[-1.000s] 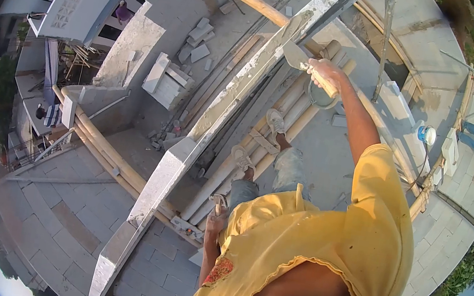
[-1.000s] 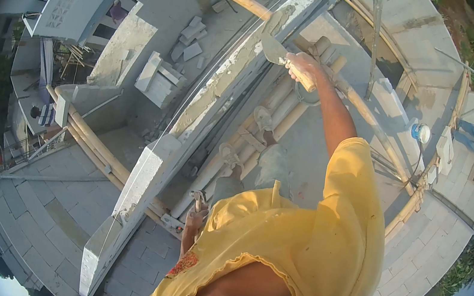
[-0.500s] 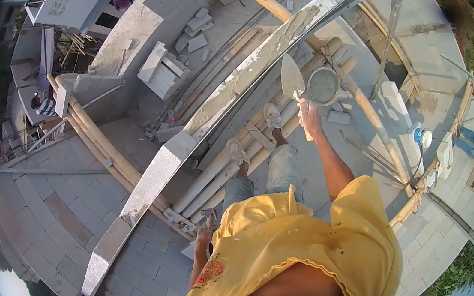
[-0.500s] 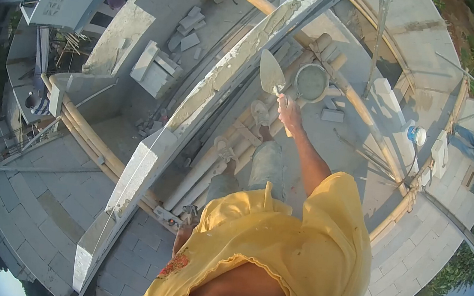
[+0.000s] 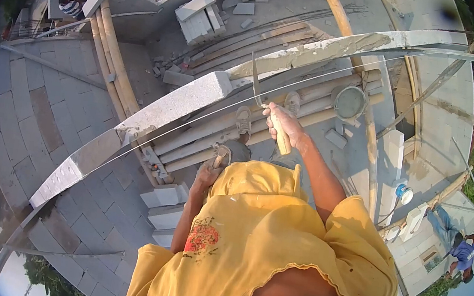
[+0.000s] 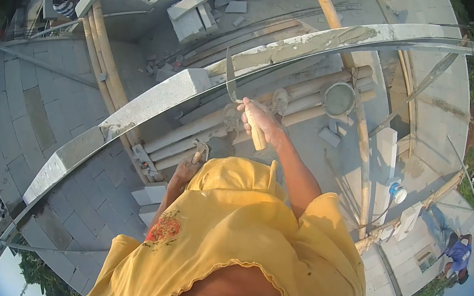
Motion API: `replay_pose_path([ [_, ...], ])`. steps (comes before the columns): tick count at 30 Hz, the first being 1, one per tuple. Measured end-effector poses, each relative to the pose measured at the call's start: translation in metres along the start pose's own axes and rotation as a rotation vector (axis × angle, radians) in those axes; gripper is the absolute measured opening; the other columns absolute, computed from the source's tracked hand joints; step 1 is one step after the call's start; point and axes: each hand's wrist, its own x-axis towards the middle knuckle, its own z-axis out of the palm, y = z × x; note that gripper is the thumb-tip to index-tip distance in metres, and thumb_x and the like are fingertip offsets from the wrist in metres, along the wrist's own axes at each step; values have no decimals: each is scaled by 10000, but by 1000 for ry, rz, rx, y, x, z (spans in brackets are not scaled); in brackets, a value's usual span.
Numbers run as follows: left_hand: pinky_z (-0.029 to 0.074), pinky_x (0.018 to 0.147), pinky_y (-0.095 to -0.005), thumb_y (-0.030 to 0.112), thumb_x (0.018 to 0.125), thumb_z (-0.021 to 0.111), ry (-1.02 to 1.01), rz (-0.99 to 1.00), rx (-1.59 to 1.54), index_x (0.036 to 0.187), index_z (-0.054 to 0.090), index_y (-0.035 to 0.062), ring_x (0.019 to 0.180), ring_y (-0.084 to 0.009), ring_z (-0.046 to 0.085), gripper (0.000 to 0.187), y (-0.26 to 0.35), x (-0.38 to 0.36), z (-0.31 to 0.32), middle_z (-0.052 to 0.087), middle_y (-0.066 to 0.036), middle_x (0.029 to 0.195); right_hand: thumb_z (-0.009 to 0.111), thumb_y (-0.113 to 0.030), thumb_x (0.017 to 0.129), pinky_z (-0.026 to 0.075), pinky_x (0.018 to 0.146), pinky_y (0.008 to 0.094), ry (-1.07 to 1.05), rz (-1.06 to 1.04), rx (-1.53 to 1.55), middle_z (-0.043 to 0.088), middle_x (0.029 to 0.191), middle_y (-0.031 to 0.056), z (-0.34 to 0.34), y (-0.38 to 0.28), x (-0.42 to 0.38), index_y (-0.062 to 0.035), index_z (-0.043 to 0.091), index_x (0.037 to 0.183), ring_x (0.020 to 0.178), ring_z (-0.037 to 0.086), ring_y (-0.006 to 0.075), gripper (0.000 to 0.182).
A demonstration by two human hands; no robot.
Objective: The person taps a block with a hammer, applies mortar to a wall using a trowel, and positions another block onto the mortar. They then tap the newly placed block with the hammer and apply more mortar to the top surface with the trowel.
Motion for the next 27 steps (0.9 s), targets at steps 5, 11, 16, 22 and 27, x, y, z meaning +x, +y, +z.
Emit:
replay_pose_path([
  [5, 522, 787, -374, 128, 888, 648, -11, -122, 39, 1171, 675, 57, 934, -215, 660, 293, -57, -35, -32, 709, -90, 1006, 601, -522, 990, 412, 460, 240, -189, 140, -28, 510, 729, -6, 40, 44, -8, -86, 561, 1058, 538, 481, 78, 443],
  [11, 521, 777, -362, 128, 904, 644, -174, -212, 338, 1180, 673, 57, 944, -194, 651, 286, -146, -64, -82, 702, -71, 1020, 595, -497, 985, 464, 515, 288, 459, -82, -98, 529, 735, 30, -67, 82, -85, -58, 561, 1088, 550, 513, 115, 452],
  [16, 520, 769, -352, 129, 918, 640, -315, -298, 488, 1187, 672, 57, 953, -176, 643, 281, -100, -35, -88, 696, -56, 1031, 594, -429, 970, 572, 693, 414, 1261, 9, -757, 697, 947, 191, -236, 151, -44, -57, 542, 1221, 852, 720, 310, 453],
  [22, 511, 749, -317, 133, 949, 640, -44, -472, -1, 1231, 653, 49, 935, -141, 626, 295, 38, 32, 0, 678, -13, 1051, 578, -268, 971, 575, 736, 448, 1404, 252, -1101, 723, 981, 152, -433, 177, 18, -80, 627, 1116, 859, 726, 339, 242],
  [27, 510, 823, -362, 120, 881, 683, -185, -190, 393, 1141, 661, 3, 966, -244, 635, 286, 68, 96, 55, 648, -123, 1114, 631, -97, 875, 557, 653, 376, 1400, 453, -1293, 744, 973, 54, -554, 172, 82, -141, 747, 987, 874, 741, 222, 167],
])
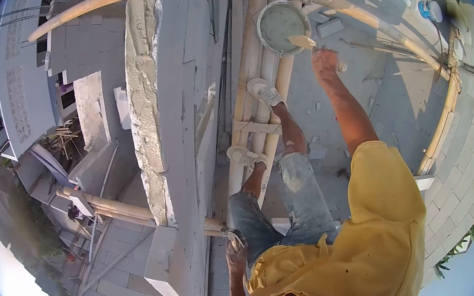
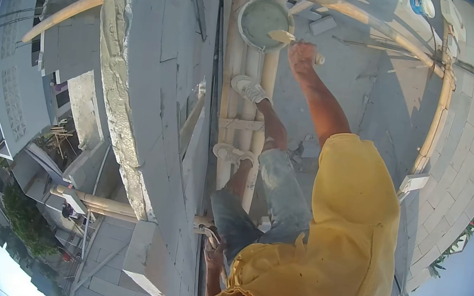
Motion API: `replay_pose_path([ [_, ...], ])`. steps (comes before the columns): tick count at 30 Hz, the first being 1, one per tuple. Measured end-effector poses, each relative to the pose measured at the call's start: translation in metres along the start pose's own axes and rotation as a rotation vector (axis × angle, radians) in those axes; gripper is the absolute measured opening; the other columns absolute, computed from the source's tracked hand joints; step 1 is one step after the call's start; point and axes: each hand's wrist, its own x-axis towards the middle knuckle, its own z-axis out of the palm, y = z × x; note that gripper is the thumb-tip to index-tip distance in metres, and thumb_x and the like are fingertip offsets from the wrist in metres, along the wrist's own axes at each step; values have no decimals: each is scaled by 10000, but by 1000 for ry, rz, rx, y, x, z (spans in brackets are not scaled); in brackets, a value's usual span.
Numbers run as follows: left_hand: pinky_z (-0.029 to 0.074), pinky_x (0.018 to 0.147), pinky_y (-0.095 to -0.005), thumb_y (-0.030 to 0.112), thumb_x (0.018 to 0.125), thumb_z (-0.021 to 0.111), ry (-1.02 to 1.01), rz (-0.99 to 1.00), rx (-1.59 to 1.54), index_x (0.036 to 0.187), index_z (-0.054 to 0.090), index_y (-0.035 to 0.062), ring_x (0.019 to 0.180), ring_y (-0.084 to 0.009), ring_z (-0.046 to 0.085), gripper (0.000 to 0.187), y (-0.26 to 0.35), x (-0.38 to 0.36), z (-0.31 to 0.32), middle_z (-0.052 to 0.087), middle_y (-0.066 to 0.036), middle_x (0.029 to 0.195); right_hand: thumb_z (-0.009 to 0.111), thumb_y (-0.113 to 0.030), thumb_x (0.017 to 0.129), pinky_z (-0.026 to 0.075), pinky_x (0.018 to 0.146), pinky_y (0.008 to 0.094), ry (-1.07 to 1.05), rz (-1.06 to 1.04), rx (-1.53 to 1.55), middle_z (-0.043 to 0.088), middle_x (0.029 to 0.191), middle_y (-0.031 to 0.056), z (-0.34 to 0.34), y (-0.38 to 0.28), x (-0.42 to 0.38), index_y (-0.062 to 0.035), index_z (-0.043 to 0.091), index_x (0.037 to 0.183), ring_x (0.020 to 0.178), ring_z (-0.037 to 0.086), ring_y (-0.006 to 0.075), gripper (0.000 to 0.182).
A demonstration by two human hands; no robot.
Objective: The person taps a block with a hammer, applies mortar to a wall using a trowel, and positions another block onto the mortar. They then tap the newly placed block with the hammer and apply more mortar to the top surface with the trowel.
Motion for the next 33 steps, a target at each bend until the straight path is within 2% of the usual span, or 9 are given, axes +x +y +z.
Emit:
replay_pose_path([
  [3, 480, 923, -429, 147, 848, 722, -92, 85, 196, 1109, 680, -3, 1067, -333, 615, 304, 11, 31, 29, 650, -166, 1159, 617, -98, 876, 579, 698, 406, -17, -68, 55, 734, 963, 100, 33, -10, 52, -112, 705, 1024, 847, 742, 250, 172],
  [4, 413, 1016, -479, 177, 814, 755, -112, 248, 387, 1109, 698, 16, 1174, -388, 558, 341, 28, 30, 34, 638, -182, 1231, 614, -101, 881, 582, 705, 408, -36, -92, 76, 736, 969, 100, 39, -13, 65, -109, 707, 1026, 861, 745, 252, 172],
  [7, 380, 1047, -483, 188, 813, 762, -84, 318, 671, 1105, 714, 37, 1219, -371, 540, 333, 27, 36, 38, 636, -159, 1267, 604, -115, 895, 590, 726, 418, -123, -197, 100, 740, 1010, 109, 47, -25, 90, -94, 704, 1042, 901, 747, 268, 179],
  [11, 405, 990, -479, 166, 854, 714, -49, 288, 530, 1086, 705, 36, 1105, -382, 581, 266, 43, 48, 39, 659, -151, 1174, 601, -189, 912, 593, 778, 433, -287, -254, 169, 735, 1100, 117, 60, -50, 106, -111, 688, 1119, 952, 736, 301, 237],
  [14, 423, 908, -499, 153, 889, 662, -84, -16, 488, 1013, 667, 23, 1007, -400, 583, 179, 47, 56, 32, 647, -180, 1054, 625, -311, 920, 573, 870, 454, -382, -156, 288, 725, 1132, 118, 76, -55, 104, -151, 670, 1170, 1044, 708, 310, 300],
  [23, 434, 739, -526, 158, 896, 623, -91, -146, 295, 927, 603, -5, 827, -447, 558, 167, 32, 76, 18, 620, -224, 864, 657, -617, 888, 502, 989, 470, -414, -49, 710, 704, 1159, 153, 103, -10, 86, -121, 655, 1259, 1175, 636, 322, 620],
  [26, 439, 710, -501, 163, 896, 632, -50, -171, 305, 926, 600, -3, 784, -389, 563, 172, 27, 81, 18, 612, -209, 835, 672, -616, 878, 539, 802, 425, -168, -70, 894, 715, 981, 105, 149, -9, 84, -114, 677, 1153, 915, 689, 272, 573],
  [29, 446, 674, -445, 154, 901, 632, -23, -171, 199, 933, 599, 5, 726, -287, 546, 156, 33, 84, 18, 593, -159, 800, 695, -602, 884, 489, 587, 338, -581, 241, 1210, 643, 763, 50, 122, -9, 84, -82, 683, 1053, 617, 587, 159, 546],
  [33, 452, 634, -370, 150, 910, 631, -39, -187, 40, 955, 604, 14, 678, -186, 504, 145, 36, 84, 18, 576, -96, 771, 716, -521, 916, 404, 482, 271, -394, 282, 1459, 502, 640, -30, 121, -13, 60, -79, 654, 932, 531, 476, 76, 447],
])
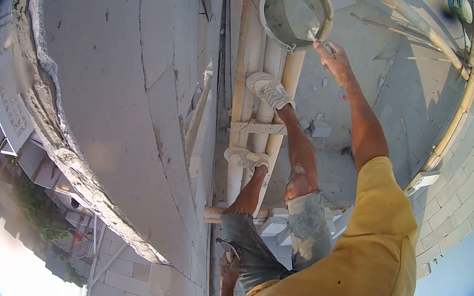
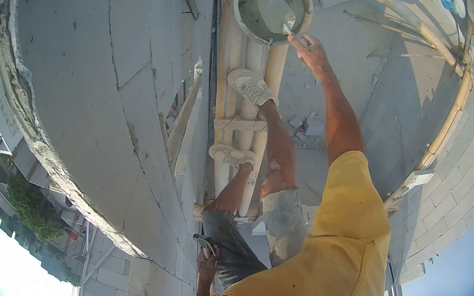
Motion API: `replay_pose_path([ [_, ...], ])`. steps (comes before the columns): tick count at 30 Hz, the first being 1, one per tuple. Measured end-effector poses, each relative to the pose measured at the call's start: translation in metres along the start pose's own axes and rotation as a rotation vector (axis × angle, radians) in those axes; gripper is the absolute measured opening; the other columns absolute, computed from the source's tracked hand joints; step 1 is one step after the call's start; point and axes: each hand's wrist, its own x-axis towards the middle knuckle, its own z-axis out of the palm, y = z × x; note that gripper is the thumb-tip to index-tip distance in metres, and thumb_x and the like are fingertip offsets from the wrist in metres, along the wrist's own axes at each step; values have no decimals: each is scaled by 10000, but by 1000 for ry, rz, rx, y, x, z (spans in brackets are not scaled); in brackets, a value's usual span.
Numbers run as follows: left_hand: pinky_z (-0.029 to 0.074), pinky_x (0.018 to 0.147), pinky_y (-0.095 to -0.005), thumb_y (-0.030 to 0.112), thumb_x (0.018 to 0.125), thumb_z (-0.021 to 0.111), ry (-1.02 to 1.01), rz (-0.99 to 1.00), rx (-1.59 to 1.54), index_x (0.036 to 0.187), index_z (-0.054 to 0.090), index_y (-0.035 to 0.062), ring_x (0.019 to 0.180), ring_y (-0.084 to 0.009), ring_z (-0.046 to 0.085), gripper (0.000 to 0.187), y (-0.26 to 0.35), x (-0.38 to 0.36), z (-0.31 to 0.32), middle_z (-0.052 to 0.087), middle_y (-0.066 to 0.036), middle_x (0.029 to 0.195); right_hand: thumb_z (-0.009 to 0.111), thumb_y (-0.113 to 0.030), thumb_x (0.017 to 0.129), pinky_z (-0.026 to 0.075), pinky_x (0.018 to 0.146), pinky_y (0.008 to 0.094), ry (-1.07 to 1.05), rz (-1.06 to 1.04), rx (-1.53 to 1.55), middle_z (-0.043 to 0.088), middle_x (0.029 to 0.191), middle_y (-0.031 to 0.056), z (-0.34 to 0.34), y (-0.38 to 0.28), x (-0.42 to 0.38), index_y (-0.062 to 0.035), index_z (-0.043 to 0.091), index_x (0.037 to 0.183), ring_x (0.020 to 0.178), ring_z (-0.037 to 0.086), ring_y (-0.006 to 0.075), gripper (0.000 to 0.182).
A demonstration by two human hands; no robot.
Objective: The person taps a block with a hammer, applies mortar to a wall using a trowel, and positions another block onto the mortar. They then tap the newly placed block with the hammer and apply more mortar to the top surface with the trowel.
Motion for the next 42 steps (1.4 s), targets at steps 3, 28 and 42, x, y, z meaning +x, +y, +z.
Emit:
replay_pose_path([
  [3, 483, 653, -371, 159, 912, 636, -15, -63, -82, 1004, 626, 11, 698, -188, 553, 174, 3, -13, 2, 627, -90, 799, 734, -502, 912, 403, 495, 285, 68, -93, 12, 506, 633, -24, -1, -21, -54, -47, 640, 895, 530, 467, 86, 464],
  [28, 498, 936, -414, 209, 840, 640, 167, 126, -243, 1201, 671, 96, 1042, -371, 667, 380, -208, -138, -24, 711, -175, 1152, 774, -334, 887, 512, 750, 436, -589, -863, -249, 672, 931, 162, 237, -118, -638, -31, 604, 1032, 842, 650, 368, 376],
  [42, 496, 933, -445, 213, 890, 626, 235, 364, -12, 1200, 660, 57, 1067, -414, 649, 349, -345, -107, 54, 704, -205, 1110, 771, -259, 893, 505, 743, 488, -603, -801, -456, 639, 932, 221, 213, -47, -674, -9, 499, 1157, 858, 633, 443, 454],
])
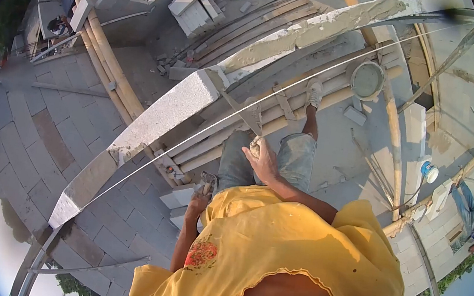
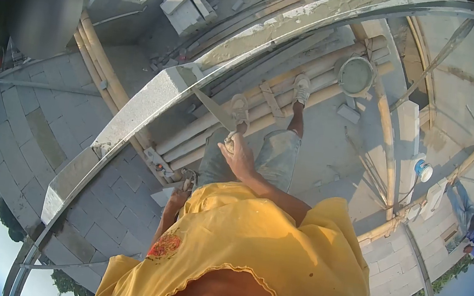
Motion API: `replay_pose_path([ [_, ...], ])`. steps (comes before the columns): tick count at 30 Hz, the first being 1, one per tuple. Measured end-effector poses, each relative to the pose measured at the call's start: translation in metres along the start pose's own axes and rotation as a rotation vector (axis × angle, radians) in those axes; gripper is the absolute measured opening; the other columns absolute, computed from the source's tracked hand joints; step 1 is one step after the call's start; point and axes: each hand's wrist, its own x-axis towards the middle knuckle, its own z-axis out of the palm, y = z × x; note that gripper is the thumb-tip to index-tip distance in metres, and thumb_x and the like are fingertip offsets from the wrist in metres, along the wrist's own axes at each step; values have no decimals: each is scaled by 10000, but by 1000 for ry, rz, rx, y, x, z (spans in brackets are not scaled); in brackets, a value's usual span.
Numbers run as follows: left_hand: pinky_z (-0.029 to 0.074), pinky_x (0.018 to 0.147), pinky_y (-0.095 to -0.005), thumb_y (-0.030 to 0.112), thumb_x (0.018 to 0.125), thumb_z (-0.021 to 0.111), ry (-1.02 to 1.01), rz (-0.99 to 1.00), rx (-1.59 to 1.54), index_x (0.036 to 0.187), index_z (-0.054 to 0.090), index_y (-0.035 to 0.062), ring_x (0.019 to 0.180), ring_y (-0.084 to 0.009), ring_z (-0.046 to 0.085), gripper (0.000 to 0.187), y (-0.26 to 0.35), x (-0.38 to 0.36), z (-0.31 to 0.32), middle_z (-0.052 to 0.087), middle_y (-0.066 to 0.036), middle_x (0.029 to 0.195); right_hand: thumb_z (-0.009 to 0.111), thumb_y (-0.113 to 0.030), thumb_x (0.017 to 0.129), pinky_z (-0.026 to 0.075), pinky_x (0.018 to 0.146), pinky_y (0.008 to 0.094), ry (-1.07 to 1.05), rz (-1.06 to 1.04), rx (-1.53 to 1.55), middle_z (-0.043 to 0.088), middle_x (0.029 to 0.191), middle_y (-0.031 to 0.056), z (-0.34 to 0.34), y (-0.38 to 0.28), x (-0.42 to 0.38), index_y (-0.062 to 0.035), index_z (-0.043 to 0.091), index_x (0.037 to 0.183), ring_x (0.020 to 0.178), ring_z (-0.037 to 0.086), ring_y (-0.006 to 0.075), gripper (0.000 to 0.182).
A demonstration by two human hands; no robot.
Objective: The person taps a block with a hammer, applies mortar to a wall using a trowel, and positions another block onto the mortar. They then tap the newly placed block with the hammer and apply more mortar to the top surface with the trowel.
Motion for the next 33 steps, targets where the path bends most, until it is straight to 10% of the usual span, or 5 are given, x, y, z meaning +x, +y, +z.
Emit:
replay_pose_path([
  [8, 495, 817, -376, 233, 916, 630, -13, -89, -434, 1134, 687, 45, 892, -200, 628, 293, 93, 39, -37, 714, -71, 970, 743, -304, 885, 515, 805, 499, -186, 271, -92, 663, 961, 267, -45, -43, 36, 2, 473, 1190, 914, 660, 463, 510],
  [11, 499, 831, -400, 205, 881, 636, -11, -149, -417, 1096, 671, 45, 902, -296, 657, 270, 142, 29, -49, 700, -141, 963, 747, -274, 880, 510, 814, 501, -209, 188, -112, 641, 978, 294, -22, -66, 42, 26, 430, 1195, 948, 653, 454, 538],
  [19, 489, 798, -332, 131, 884, 641, -32, -229, -612, 1099, 680, 46, 860, -163, 601, 235, 146, 28, -37, 680, -42, 923, 742, -231, 896, 512, 798, 506, -30, -118, -192, 647, 958, 261, -38, -99, -7, -2, 443, 1170, 900, 648, 470, 466],
  [23, 488, 800, -322, 121, 879, 646, -6, -292, -557, 1105, 681, 40, 868, -150, 597, 243, 146, 15, -35, 685, -30, 944, 743, -292, 903, 531, 745, 511, -182, 164, 30, 658, 910, 249, -65, -62, -9, -7, 443, 1171, 872, 662, 464, 492],
  [33, 492, 856, -376, 197, 872, 663, 55, -325, -600, 1119, 698, 34, 910, -231, 627, 298, 117, -2, -14, 707, -83, 970, 678, -178, 906, 539, 706, 493, -205, 77, -264, 632, 945, 275, 35, -34, 31, 31, 433, 1118, 820, 671, 439, 385],
])
